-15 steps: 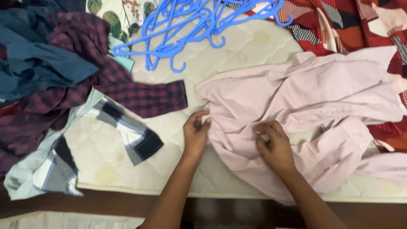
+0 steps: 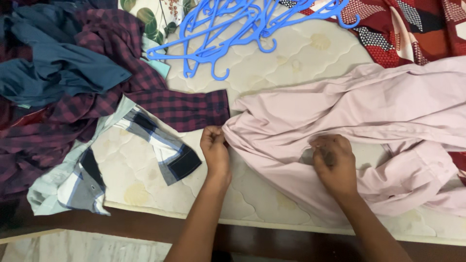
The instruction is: The person buttons a light pink shirt, places it on a blue hanger, and hangs it in a wardrobe. The person handles the shirt and hanger by hand.
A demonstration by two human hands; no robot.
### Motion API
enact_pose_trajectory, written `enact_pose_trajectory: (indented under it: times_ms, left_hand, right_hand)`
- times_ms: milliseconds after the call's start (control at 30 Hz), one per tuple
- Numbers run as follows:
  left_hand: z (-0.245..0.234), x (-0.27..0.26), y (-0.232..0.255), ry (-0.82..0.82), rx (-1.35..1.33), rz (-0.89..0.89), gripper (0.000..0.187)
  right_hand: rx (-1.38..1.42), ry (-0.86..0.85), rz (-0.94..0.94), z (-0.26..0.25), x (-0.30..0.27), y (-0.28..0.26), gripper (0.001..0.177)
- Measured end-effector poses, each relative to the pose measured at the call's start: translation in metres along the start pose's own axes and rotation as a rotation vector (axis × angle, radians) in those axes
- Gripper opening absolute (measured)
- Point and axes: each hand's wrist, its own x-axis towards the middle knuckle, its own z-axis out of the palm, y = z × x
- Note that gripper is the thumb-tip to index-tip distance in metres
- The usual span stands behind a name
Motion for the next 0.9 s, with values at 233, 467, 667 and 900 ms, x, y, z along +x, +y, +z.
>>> enact_pose_trajectory:
  times_ms: [233,467,667,900]
  left_hand:
    - [0.001,0.004,0.003,0.015,0.09,0.109,0.015]
    - [0.014,-0.023,0.028,-0.178,0.887,0.7,0.028]
    - [0.033,-0.04,0.022,-0.514,1.041,0.721,0.043]
    - [0.065,-0.11,0.008,-1.124,0.719,0.591,0.019]
  right_hand:
    - [0.024,-0.016,0.052,0.008,0.001,-0.003,0.02]
    - [-0.02,-0.038,-0.064,0.019,0.001,-0.006,0.018]
    - [-0.001,-0.086,-0.055,0.024,-0.004,0.002,0.018]
    - [0.413,0.228,0.345,0.012,0.008,0.018,0.039]
